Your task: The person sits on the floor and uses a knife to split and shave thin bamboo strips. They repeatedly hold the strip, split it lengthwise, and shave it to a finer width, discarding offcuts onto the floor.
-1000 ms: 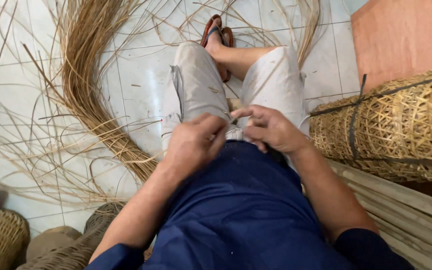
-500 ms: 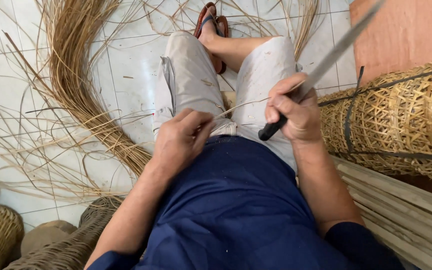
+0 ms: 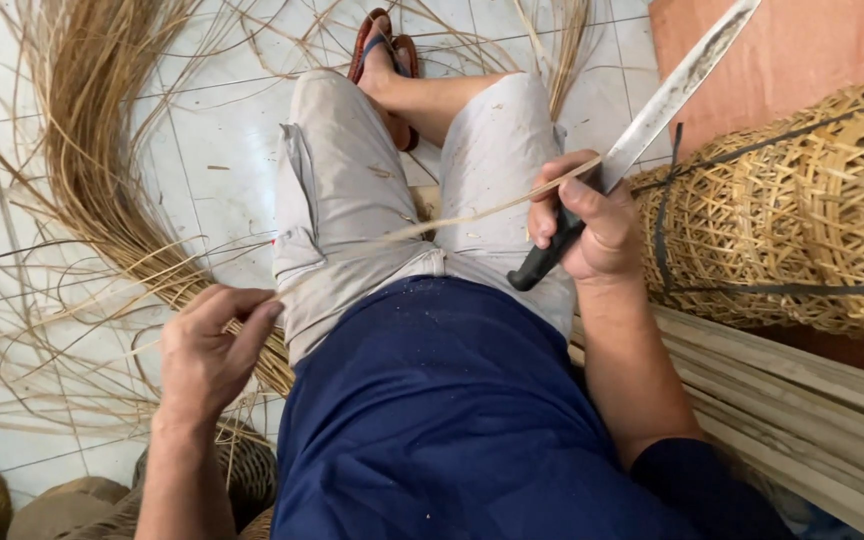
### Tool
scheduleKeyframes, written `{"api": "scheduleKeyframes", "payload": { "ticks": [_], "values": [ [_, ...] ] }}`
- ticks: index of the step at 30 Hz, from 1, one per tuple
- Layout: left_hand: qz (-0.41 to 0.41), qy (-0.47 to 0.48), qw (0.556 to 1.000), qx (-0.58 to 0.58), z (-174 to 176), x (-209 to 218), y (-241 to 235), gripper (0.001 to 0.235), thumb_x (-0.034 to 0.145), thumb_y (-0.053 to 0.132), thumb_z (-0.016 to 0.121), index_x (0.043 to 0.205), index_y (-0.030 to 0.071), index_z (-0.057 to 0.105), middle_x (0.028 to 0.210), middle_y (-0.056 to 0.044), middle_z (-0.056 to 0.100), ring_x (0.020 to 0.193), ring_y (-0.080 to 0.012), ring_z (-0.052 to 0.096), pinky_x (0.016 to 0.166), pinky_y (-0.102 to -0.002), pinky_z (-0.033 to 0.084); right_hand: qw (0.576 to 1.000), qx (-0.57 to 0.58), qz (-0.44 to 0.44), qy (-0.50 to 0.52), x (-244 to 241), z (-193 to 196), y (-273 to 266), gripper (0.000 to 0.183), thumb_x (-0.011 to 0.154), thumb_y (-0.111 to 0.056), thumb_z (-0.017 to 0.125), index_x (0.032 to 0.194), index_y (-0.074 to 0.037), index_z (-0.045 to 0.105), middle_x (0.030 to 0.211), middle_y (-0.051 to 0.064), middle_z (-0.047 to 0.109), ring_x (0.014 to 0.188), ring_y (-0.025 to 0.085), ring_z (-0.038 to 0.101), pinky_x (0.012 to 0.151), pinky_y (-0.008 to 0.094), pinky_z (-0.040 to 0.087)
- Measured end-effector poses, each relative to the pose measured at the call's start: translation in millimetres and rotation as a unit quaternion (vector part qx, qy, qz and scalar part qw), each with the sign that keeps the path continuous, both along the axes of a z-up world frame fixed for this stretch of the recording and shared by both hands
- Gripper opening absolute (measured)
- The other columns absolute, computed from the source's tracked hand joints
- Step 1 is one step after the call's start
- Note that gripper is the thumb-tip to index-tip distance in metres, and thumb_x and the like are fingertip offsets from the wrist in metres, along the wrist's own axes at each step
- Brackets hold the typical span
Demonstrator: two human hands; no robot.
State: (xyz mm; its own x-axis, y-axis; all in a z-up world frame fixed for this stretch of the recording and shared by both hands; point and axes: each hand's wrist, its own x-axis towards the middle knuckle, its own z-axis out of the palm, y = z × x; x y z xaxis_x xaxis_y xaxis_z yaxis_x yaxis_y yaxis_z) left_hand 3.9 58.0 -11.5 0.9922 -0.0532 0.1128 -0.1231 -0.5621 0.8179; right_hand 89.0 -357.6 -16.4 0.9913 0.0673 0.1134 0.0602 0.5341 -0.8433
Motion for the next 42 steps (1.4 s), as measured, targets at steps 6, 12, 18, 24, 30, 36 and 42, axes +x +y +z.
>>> {"api": "scheduleKeyframes", "payload": {
  "ticks": [6, 12, 18, 24, 30, 36, 42],
  "values": [
    [0.015, -0.008, 0.999, 0.028, -7.2, 2.4, 20.9, 0.01, 0.098, 0.017, 0.083, 0.103, 0.008, 0.081, 0.083, -0.012, 0.072, 0.078, -0.0266, 0.072, 0.073, -0.039, 0.055, 0.999, -0.022, -0.002, -0.031, -3.3, 0.4, 2.8, 0.016, 0.095, 0.001, 0.06, 0.11, 0.007, 0.061, 0.088, 0.033, 0.066, 0.049, 0.022, 0.059, 0.044, 0.035, 0.053],
    [0.024, -0.159, 0.974, 0.162, -15.8, -1.7, 30.7, 0.015, 0.103, 0.02, 0.084, 0.103, 0.005, 0.078, 0.1, -0.009, 0.078, 0.094, -0.0228, 0.071, 0.089, -0.039, 0.05, 0.995, 0.008, 0.085, -0.061, -10.4, 35.6, 13.2, 0.01, 0.1, -0.009, 0.065, 0.109, -0.005, 0.064, 0.096, 0.017, 0.062, 0.061, 0.019, 0.056, 0.051, 0.029, 0.048],
    [0.088, -0.292, 0.934, 0.185, -26.7, -0.8, 37.5, 0.021, 0.103, 0.023, 0.091, 0.108, 0.005, 0.081, 0.1, -0.012, 0.076, 0.087, -0.0265, 0.067, 0.08, -0.042, 0.046, 0.98, 0.038, 0.159, -0.11, -15.4, 32.1, 0.1, 0.009, 0.097, -0.005, 0.068, 0.106, -0.007, 0.065, 0.108, 0.019, 0.064, 0.068, 0.022, 0.06, 0.063, 0.029, 0.055],
    [0.081, -0.309, 0.922, 0.217, -15.2, -2.2, 42.4, 0.038, 0.098, 0.041, 0.089, 0.107, 0.006, 0.078, 0.098, -0.012, 0.072, 0.09, -0.0295, 0.069, 0.088, -0.046, 0.047, 0.98, 0.031, 0.147, -0.132, -13.4, 36.2, -9.8, 0.006, 0.097, -0.006, 0.066, 0.102, -0.009, 0.064, 0.106, 0.017, 0.065, 0.066, 0.02, 0.057, 0.061, 0.029, 0.053],
    [0.011, -0.166, 0.972, 0.166, 4.7, 2.0, 34.9, 0.016, 0.1, 0.02, 0.087, 0.101, 0.007, 0.078, 0.09, -0.006, 0.073, 0.084, -0.0225, 0.066, 0.08, -0.037, 0.046, 0.999, -0.022, 0.026, 0.002, 7.0, 18.9, -65.2, 0.015, 0.098, -0.009, 0.059, 0.108, -0.019, 0.064, 0.107, 0.007, 0.069, 0.063, 0.016, 0.056, 0.054, 0.028, 0.046],
    [0.015, -0.057, 0.997, 0.052, 27.6, 19.6, -11.9, 0.009, 0.099, 0.015, 0.082, 0.097, 0.007, 0.078, 0.085, -0.004, 0.066, 0.066, -0.0163, 0.058, 0.064, -0.032, 0.049, 0.826, -0.526, 0.141, 0.143, -7.5, 48.6, -57.6, 0.059, 0.096, -0.01, 0.07, 0.153, -0.012, 0.055, 0.087, 0.0, 0.065, 0.066, 0.009, 0.05, 0.059, 0.023, 0.044],
    [-0.02, -0.031, 0.999, 0.023, 45.3, 46.9, -49.7, 0.011, 0.098, 0.013, 0.073, 0.108, 0.012, 0.078, 0.093, -0.015, 0.068, 0.07, -0.0382, 0.068, 0.063, -0.047, 0.054, 0.824, -0.506, 0.245, 0.074, -37.8, 45.2, -1.0, 0.05, 0.087, 0.002, 0.072, 0.136, -0.002, 0.066, 0.109, 0.024, 0.077, 0.093, 0.03, 0.069, 0.085, 0.052, 0.056]
  ]
}}
